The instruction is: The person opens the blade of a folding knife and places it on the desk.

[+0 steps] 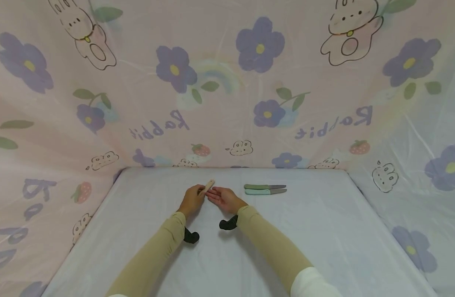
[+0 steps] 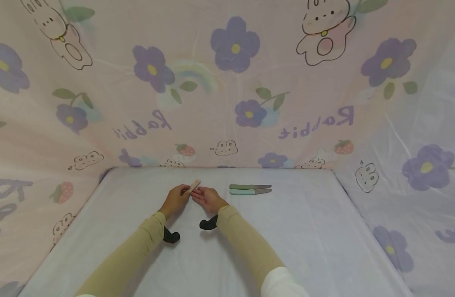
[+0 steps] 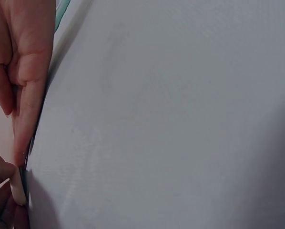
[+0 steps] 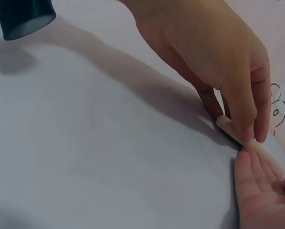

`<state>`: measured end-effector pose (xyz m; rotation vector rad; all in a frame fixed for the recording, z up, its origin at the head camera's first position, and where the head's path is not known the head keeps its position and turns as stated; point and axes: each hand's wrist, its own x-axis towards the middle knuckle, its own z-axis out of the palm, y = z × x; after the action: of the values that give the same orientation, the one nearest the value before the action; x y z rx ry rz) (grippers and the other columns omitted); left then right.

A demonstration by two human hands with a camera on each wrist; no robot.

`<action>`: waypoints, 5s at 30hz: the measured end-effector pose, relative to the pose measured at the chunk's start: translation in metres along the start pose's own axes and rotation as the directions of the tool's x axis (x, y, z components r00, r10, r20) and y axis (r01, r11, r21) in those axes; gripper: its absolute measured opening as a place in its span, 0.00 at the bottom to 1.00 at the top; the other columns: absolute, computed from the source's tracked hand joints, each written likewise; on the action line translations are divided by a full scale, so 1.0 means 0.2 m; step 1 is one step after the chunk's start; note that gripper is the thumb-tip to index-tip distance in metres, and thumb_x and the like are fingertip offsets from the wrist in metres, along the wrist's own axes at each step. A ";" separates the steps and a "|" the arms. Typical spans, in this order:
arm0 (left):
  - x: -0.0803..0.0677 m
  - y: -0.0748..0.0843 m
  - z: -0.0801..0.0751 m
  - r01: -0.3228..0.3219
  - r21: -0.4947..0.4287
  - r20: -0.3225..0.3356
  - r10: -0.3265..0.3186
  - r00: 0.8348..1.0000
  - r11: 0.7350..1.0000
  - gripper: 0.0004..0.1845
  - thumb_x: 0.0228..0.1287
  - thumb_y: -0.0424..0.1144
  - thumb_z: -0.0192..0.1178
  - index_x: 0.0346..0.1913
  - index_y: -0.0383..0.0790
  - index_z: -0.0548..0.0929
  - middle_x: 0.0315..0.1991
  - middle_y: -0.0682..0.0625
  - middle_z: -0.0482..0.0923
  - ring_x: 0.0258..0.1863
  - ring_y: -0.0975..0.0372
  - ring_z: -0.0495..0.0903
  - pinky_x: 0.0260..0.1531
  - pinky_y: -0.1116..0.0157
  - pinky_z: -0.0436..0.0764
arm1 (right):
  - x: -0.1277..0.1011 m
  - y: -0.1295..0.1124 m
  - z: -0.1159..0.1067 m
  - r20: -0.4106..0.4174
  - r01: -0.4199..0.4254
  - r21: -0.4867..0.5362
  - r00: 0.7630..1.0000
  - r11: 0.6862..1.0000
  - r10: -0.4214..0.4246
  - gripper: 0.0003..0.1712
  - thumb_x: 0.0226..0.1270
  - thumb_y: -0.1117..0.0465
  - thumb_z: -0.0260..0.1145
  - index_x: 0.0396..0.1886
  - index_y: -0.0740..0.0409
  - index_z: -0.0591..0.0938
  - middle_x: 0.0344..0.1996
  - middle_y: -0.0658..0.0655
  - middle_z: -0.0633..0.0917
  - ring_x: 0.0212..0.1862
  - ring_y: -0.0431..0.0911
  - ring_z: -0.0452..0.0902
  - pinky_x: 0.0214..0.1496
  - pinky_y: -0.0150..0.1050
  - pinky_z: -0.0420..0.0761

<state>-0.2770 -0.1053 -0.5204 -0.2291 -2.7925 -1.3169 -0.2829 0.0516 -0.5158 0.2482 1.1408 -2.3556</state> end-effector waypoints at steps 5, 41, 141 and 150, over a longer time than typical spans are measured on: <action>-0.03 0.04 -0.01 0.010 -0.013 0.008 -0.010 1.000 1.000 0.15 0.66 0.32 0.54 0.53 0.29 0.76 0.43 0.41 0.79 0.43 0.55 0.77 0.43 0.57 0.77 | 0.00 0.01 -0.01 -0.002 0.006 -0.004 1.000 1.000 -0.006 0.25 0.76 0.64 0.42 0.67 0.75 0.55 0.61 0.72 0.67 0.62 0.57 0.65 0.60 0.44 0.70; -0.12 0.26 0.12 -0.087 -0.409 0.143 0.158 0.977 0.908 0.16 0.63 0.36 0.60 0.53 0.34 0.78 0.49 0.42 0.79 0.49 0.53 0.77 0.46 0.59 0.77 | -0.28 -0.11 -0.24 -0.039 0.252 -0.385 0.957 0.888 -0.289 0.23 0.70 0.61 0.56 0.58 0.74 0.69 0.46 0.63 0.77 0.44 0.46 0.78 0.53 0.39 0.76; -0.44 0.39 0.36 0.341 -0.752 0.399 -0.023 0.917 0.564 0.23 0.60 0.34 0.63 0.56 0.29 0.73 0.46 0.44 0.78 0.44 0.61 0.77 0.42 0.66 0.79 | -0.78 0.03 -0.45 -0.059 0.202 -0.383 0.969 0.901 -0.242 0.20 0.63 0.66 0.63 0.49 0.76 0.72 0.38 0.57 0.80 0.39 0.43 0.78 0.45 0.36 0.80; -0.45 0.38 0.35 0.316 -0.754 0.382 -0.007 0.924 0.576 0.21 0.59 0.35 0.64 0.54 0.30 0.74 0.45 0.43 0.79 0.45 0.60 0.77 0.42 0.64 0.80 | -0.81 0.02 -0.48 -0.035 0.190 -0.433 0.973 0.881 -0.227 0.19 0.63 0.65 0.64 0.48 0.75 0.73 0.38 0.59 0.80 0.40 0.46 0.78 0.46 0.41 0.79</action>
<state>-0.1743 -0.0148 -0.5163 -0.2322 -2.1986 -2.7894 -0.1473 0.1833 -0.5187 0.0707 1.7680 -2.2105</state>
